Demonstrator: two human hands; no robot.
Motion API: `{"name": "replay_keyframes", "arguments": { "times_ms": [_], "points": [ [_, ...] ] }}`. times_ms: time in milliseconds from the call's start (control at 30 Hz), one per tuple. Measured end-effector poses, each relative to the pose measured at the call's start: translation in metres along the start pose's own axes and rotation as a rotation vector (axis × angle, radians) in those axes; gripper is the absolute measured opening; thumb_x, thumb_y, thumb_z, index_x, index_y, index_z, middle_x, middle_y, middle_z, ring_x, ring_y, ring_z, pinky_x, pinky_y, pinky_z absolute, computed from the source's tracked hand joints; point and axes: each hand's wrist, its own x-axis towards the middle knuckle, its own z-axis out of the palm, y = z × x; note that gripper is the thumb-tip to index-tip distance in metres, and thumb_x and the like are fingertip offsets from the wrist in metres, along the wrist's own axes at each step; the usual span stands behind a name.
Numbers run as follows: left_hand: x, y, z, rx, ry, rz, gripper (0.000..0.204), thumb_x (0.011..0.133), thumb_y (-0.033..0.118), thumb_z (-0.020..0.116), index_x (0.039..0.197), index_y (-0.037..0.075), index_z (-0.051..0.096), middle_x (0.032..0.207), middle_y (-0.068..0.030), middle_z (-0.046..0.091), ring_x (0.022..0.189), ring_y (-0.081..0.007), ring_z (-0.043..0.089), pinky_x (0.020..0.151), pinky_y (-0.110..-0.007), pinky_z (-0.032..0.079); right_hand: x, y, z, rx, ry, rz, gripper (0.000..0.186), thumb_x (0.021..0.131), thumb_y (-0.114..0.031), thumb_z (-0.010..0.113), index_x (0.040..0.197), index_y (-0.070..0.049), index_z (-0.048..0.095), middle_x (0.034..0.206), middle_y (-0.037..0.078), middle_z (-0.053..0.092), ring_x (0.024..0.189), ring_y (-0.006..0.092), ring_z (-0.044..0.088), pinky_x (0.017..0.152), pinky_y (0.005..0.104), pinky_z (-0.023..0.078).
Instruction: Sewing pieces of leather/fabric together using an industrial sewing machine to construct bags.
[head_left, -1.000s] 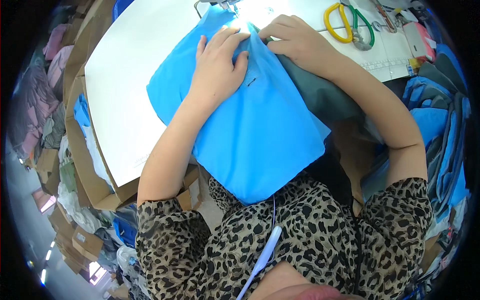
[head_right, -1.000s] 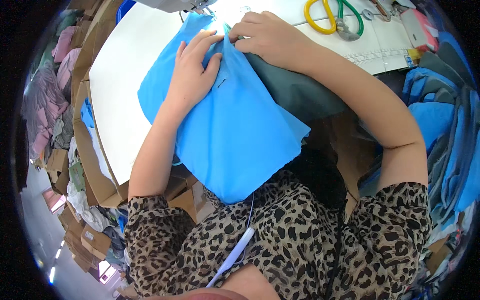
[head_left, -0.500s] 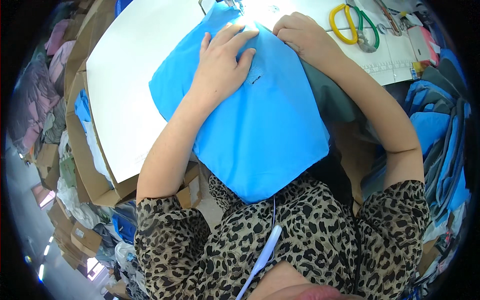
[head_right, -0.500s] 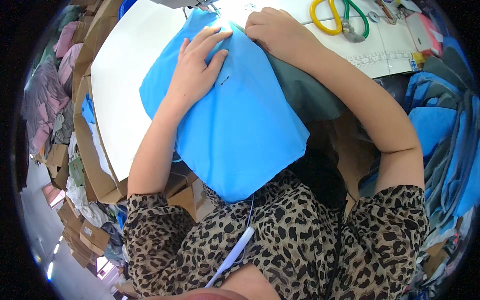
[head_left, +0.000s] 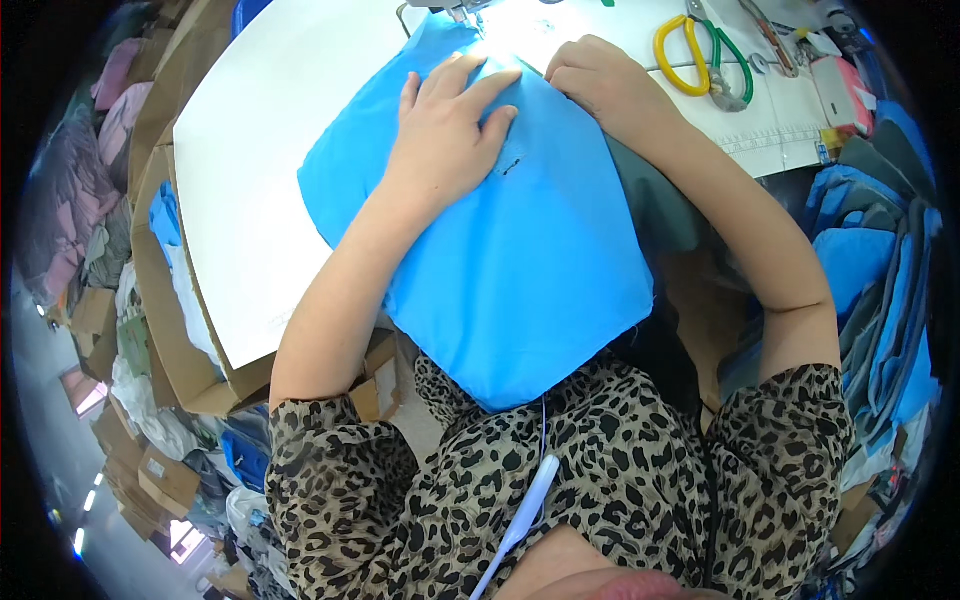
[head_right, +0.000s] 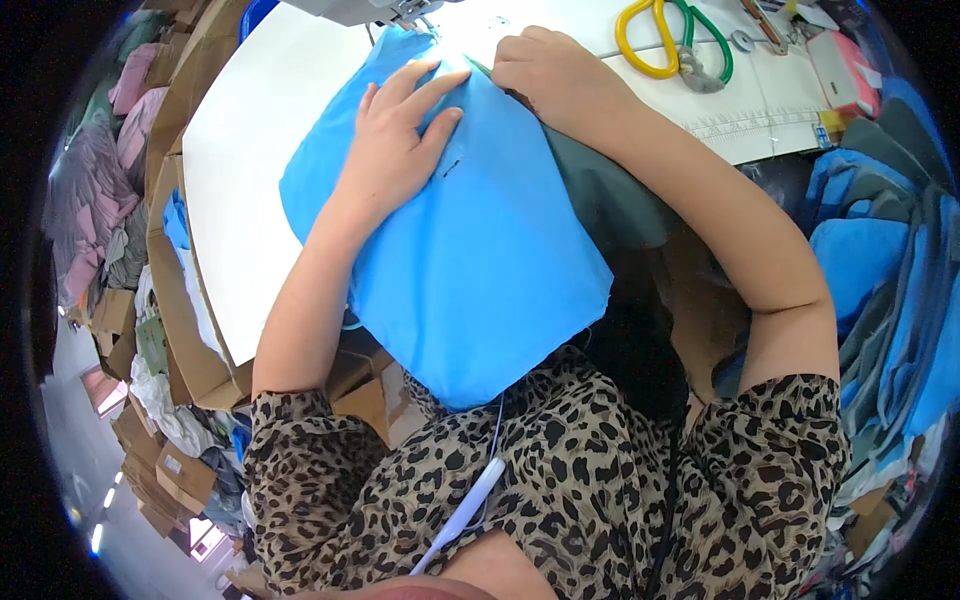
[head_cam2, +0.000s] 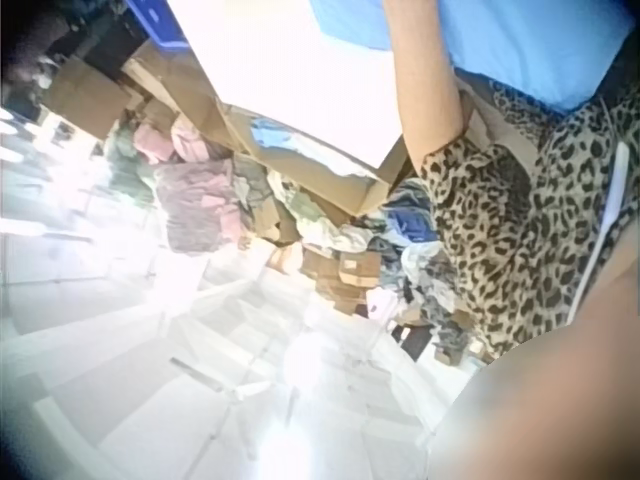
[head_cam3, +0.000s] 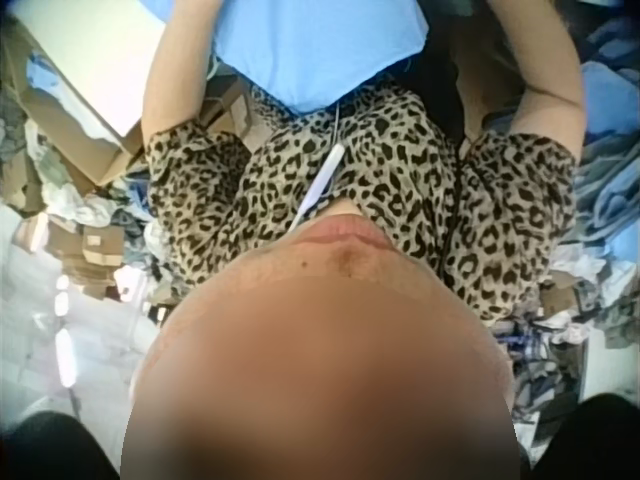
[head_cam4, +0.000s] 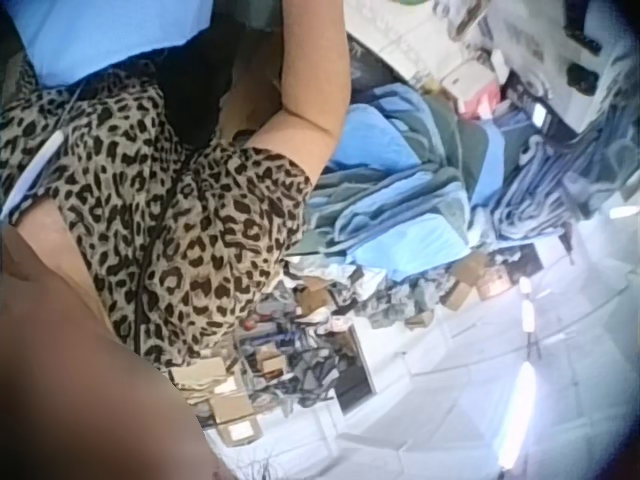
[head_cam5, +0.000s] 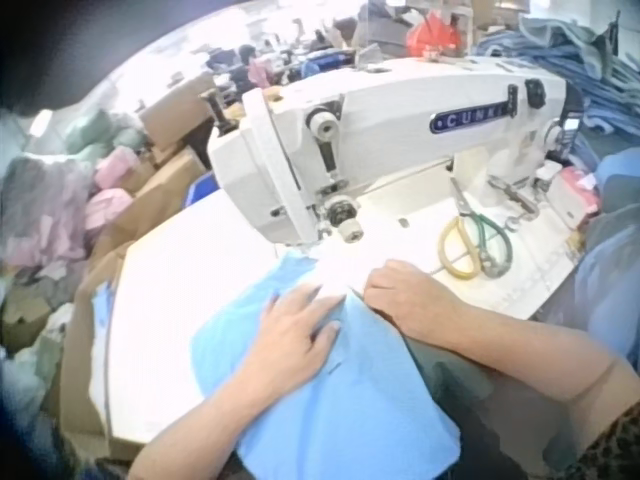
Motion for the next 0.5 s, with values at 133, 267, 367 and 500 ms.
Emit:
{"name": "replay_keyframes", "arguments": {
  "times_ms": [133, 267, 367, 500],
  "points": [
    [0.002, 0.006, 0.000, 0.066, 0.002, -0.017, 0.034, 0.090, 0.027, 0.058, 0.122, 0.018, 0.063, 0.133, -0.0158, 0.052, 0.131, -0.0305, 0.043, 0.110, -0.060, 0.025, 0.001, -0.001, 0.001, -0.010, -0.024, 0.004, 0.008, 0.079, -0.005, 0.061, 0.087, -0.007, 0.062, 0.092, 0.005, 0.058, 0.093, 0.0233, 0.055, 0.084, 0.0340, 0.046],
    [0.005, 0.012, -0.003, 0.128, -0.048, -0.066, 0.034, 0.092, 0.027, 0.056, 0.126, 0.021, 0.061, 0.136, -0.0142, 0.050, 0.133, -0.0298, 0.042, 0.113, -0.051, 0.024, 0.002, -0.002, 0.002, 0.008, -0.023, 0.024, 0.009, 0.079, -0.005, 0.061, 0.087, -0.006, 0.062, 0.093, 0.005, 0.058, 0.093, 0.0235, 0.055, 0.086, 0.0342, 0.046],
    [0.005, 0.012, -0.003, 0.130, -0.044, -0.086, 0.035, 0.092, 0.026, 0.056, 0.125, 0.021, 0.061, 0.136, -0.0144, 0.050, 0.133, -0.0298, 0.041, 0.113, -0.051, 0.024, 0.004, -0.001, 0.004, 0.023, -0.032, 0.030, 0.009, 0.078, -0.005, 0.061, 0.087, -0.007, 0.062, 0.094, 0.004, 0.059, 0.093, 0.0233, 0.055, 0.086, 0.0346, 0.046],
    [0.004, 0.011, -0.003, 0.127, -0.028, -0.107, 0.034, 0.091, 0.025, 0.056, 0.125, 0.021, 0.061, 0.136, -0.0137, 0.051, 0.132, -0.0300, 0.042, 0.113, -0.051, 0.024, 0.005, -0.002, 0.008, -0.052, -0.044, 0.040, 0.009, 0.079, -0.007, 0.061, 0.088, -0.009, 0.063, 0.093, 0.002, 0.059, 0.093, 0.0218, 0.055, 0.082, 0.0348, 0.045]
  ]
}}
